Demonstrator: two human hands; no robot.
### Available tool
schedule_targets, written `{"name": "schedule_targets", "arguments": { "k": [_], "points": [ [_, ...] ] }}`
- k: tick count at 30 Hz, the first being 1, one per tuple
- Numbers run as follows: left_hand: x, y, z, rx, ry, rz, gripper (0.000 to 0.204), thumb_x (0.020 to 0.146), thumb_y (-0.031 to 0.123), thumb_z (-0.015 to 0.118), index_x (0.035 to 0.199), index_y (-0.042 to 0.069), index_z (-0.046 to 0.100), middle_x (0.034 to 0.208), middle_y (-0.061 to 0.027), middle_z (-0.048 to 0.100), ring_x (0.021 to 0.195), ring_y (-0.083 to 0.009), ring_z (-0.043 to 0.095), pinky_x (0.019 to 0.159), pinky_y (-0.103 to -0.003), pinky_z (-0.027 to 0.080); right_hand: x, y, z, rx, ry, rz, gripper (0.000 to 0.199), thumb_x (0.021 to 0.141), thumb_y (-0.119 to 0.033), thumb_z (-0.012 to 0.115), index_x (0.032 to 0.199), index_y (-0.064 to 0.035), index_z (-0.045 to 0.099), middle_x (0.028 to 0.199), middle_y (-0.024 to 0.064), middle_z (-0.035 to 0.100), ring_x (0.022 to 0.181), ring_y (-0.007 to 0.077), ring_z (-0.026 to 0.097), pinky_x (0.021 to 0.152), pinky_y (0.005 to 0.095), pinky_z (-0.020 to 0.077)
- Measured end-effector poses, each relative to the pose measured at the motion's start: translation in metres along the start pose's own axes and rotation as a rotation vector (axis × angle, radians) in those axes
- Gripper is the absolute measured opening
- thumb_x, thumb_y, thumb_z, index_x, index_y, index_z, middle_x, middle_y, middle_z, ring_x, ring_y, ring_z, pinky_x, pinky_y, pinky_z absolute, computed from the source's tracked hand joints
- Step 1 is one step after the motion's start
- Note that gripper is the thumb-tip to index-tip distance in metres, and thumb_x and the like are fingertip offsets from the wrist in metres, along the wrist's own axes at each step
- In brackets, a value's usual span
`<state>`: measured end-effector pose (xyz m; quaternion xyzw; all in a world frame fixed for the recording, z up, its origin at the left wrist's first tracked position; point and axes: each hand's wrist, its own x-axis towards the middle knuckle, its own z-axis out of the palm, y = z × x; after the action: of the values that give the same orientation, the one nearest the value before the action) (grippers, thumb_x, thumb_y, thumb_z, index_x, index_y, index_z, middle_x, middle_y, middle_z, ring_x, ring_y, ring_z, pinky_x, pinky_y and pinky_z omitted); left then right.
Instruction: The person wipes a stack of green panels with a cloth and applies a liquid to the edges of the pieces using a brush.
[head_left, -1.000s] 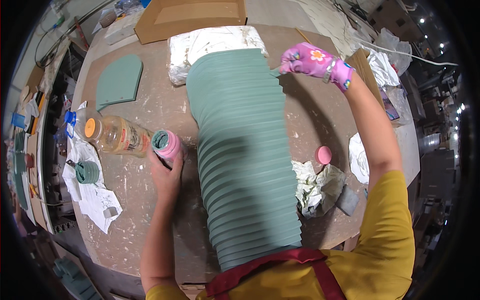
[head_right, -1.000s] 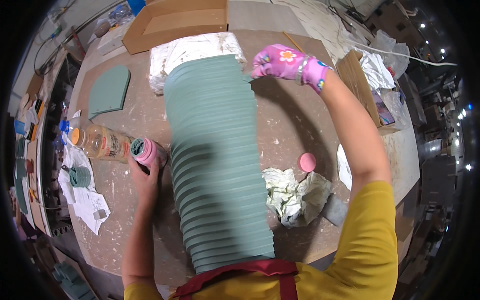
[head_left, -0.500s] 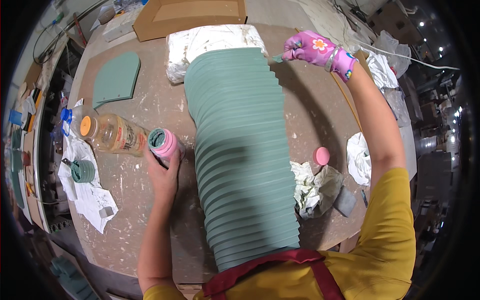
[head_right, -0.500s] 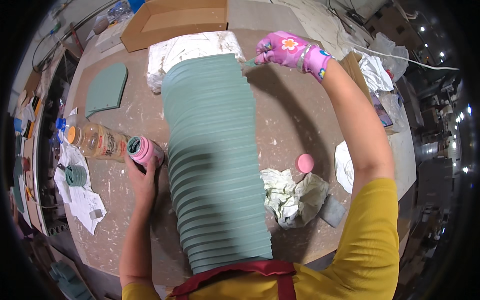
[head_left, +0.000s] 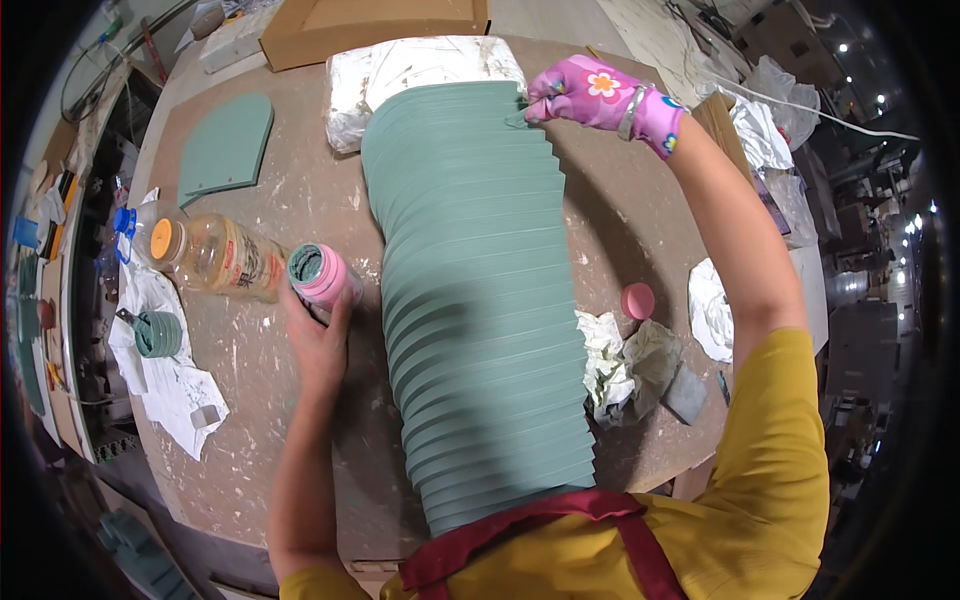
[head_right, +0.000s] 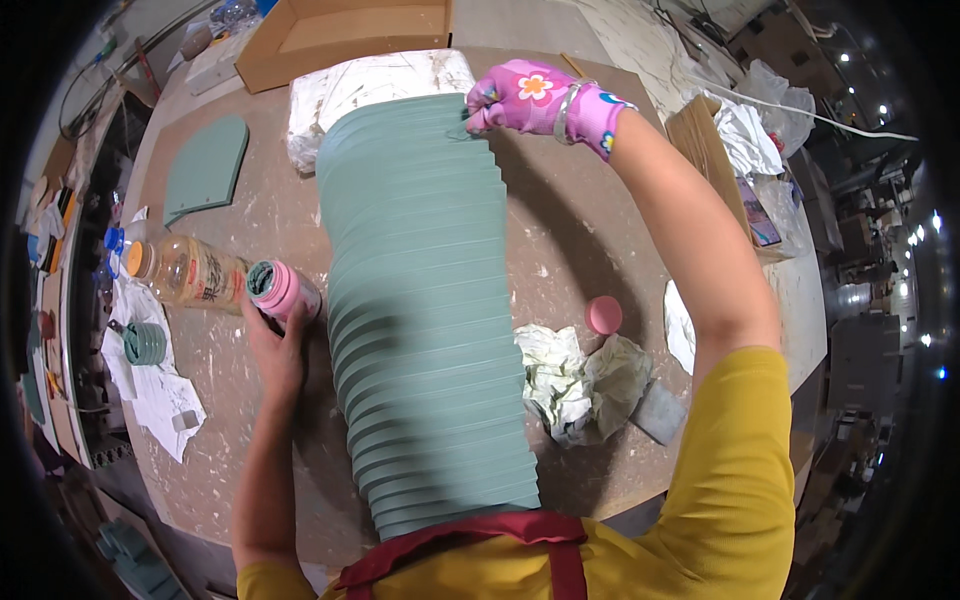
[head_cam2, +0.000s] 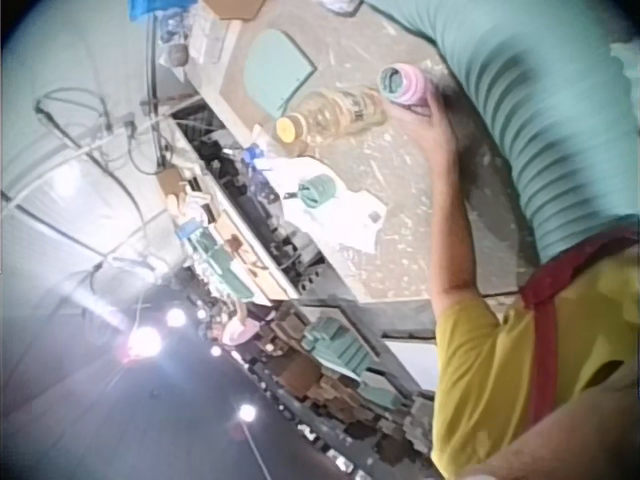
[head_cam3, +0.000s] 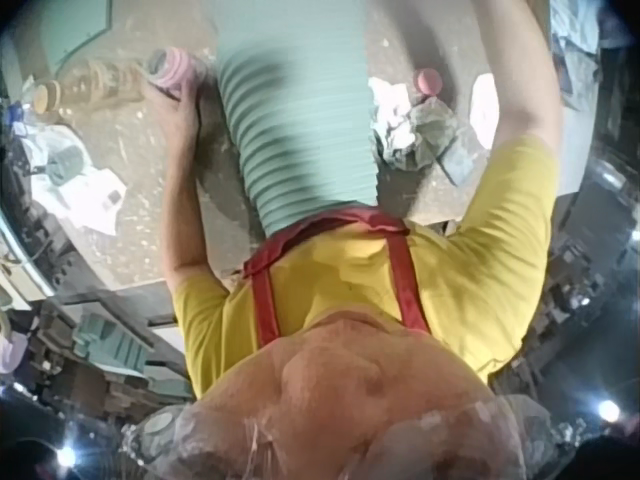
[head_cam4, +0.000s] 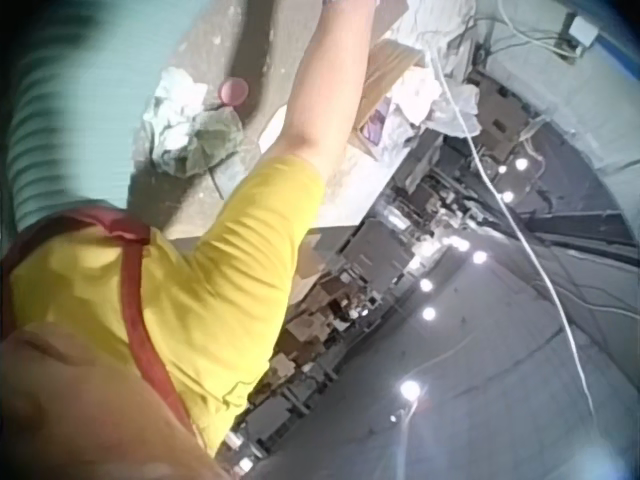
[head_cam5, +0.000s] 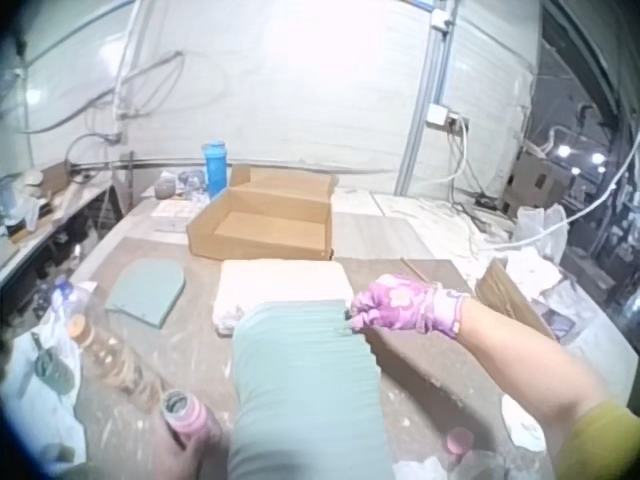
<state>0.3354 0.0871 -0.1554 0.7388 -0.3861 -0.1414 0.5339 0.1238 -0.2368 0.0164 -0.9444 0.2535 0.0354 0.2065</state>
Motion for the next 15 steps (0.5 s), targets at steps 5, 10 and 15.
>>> {"name": "schedule_targets", "arguments": {
  "k": [5,10,15],
  "points": [
    [0.001,0.002,0.004,-0.064,-0.035,-0.019,0.065,0.085,0.019,0.070,0.135,-0.003,0.036,0.125,-0.0184,0.053,0.118,-0.0255,0.051,0.101,-0.036,0.038,-0.017,0.036,-0.002,0.002,0.082,0.021,0.032,0.086,-0.035,0.066,0.087,-0.0024,0.065,0.067,0.0107,0.058,0.064,0.0215,0.054,0.063,0.0351,0.0432],
    [0.004,0.008,-0.002,-0.066,-0.050,-0.023,0.058,0.085,0.016,0.070,0.131,-0.003,0.039,0.120,-0.0170,0.056,0.113,-0.0235,0.055,0.098,-0.035,0.041,-0.046,-0.038,0.000,0.194,0.065,0.025,0.026,0.087,-0.026,0.065,0.091,-0.0004,0.064,0.072,0.0096,0.062,0.067,0.0183,0.058,0.066,0.0315,0.0462],
    [0.004,0.016,0.001,-0.107,-0.068,-0.010,0.054,0.085,0.015,0.071,0.127,-0.002,0.042,0.114,-0.0151,0.060,0.106,-0.0212,0.059,0.092,-0.034,0.045,-0.023,-0.041,0.023,0.264,0.091,-0.250,0.029,0.088,-0.029,0.065,0.085,-0.0007,0.059,0.066,0.0064,0.057,0.062,0.0148,0.051,0.061,0.0312,0.0432]
  ]
}}
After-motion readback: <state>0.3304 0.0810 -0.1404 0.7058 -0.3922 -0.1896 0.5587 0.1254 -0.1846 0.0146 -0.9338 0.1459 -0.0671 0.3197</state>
